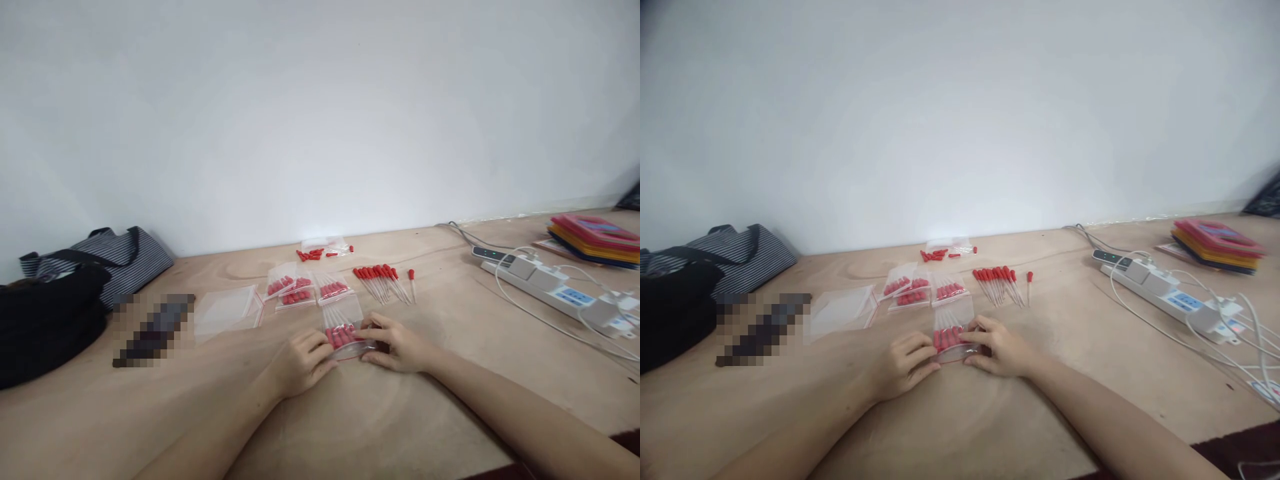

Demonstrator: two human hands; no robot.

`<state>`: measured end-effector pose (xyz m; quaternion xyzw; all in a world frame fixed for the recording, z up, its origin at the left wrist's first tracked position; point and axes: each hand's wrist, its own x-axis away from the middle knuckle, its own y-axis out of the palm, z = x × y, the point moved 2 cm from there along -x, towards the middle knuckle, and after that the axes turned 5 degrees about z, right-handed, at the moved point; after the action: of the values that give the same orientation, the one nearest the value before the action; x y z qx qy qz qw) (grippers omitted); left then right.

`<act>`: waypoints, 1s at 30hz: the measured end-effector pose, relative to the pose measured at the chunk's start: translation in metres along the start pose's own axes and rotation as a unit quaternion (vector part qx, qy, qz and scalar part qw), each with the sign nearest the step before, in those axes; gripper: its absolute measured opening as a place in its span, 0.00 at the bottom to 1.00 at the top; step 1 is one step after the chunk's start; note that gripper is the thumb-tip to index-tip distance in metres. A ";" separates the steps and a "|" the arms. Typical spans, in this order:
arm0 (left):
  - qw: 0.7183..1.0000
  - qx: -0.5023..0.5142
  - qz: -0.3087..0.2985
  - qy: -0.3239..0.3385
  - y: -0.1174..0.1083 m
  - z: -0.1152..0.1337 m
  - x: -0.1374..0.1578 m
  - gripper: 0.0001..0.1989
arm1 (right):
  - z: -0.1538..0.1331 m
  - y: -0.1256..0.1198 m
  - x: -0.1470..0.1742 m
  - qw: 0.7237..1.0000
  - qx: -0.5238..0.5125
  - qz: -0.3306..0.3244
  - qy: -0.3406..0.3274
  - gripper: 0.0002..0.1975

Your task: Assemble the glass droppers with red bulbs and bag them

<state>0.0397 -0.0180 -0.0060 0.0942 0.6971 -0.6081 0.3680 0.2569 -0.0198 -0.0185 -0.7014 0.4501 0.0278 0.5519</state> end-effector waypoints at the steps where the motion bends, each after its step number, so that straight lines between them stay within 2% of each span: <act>1: 0.999 -0.021 -0.004 0.024 0.000 0.000 0.000 0.09 | 0.001 -0.001 0.001 0.999 0.025 0.011 -0.016 0.15; 4: 0.997 -0.057 -0.025 0.045 0.001 0.002 -0.003 0.13 | 0.002 -0.004 0.003 0.989 0.120 0.035 -0.082 0.11; 8: 0.998 -0.014 -0.059 -0.010 0.001 0.000 -0.005 0.15 | 0.000 -0.003 0.001 0.964 0.207 0.045 -0.160 0.10; 13: 0.996 0.044 -0.037 -0.063 -0.002 -0.005 -0.004 0.09 | 0.004 -0.001 -0.001 0.953 0.236 0.073 -0.176 0.11; 17: 0.999 0.015 0.003 -0.030 -0.002 -0.003 -0.004 0.15 | 0.009 -0.001 -0.001 0.963 0.212 0.090 -0.139 0.10; 20: 0.998 -0.053 0.026 0.025 -0.001 0.000 -0.005 0.09 | 0.010 0.000 -0.002 0.970 0.193 0.093 -0.112 0.10; 22: 0.992 -0.106 0.032 0.064 0.001 0.002 -0.006 0.09 | 0.010 0.000 -0.001 0.972 0.186 0.095 -0.105 0.09; 25: 0.982 -0.154 0.047 0.093 0.002 0.000 -0.006 0.12 | 0.008 0.000 -0.001 0.964 0.203 0.113 -0.127 0.08; 30: 0.982 -0.158 0.071 0.080 -0.001 -0.006 -0.002 0.12 | 0.006 -0.002 0.001 0.933 0.271 0.139 -0.190 0.08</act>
<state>0.0384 -0.0121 -0.0038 0.1325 0.8034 -0.4531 0.3630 0.2614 -0.0150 -0.0198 -0.4374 0.4201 0.1137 0.7869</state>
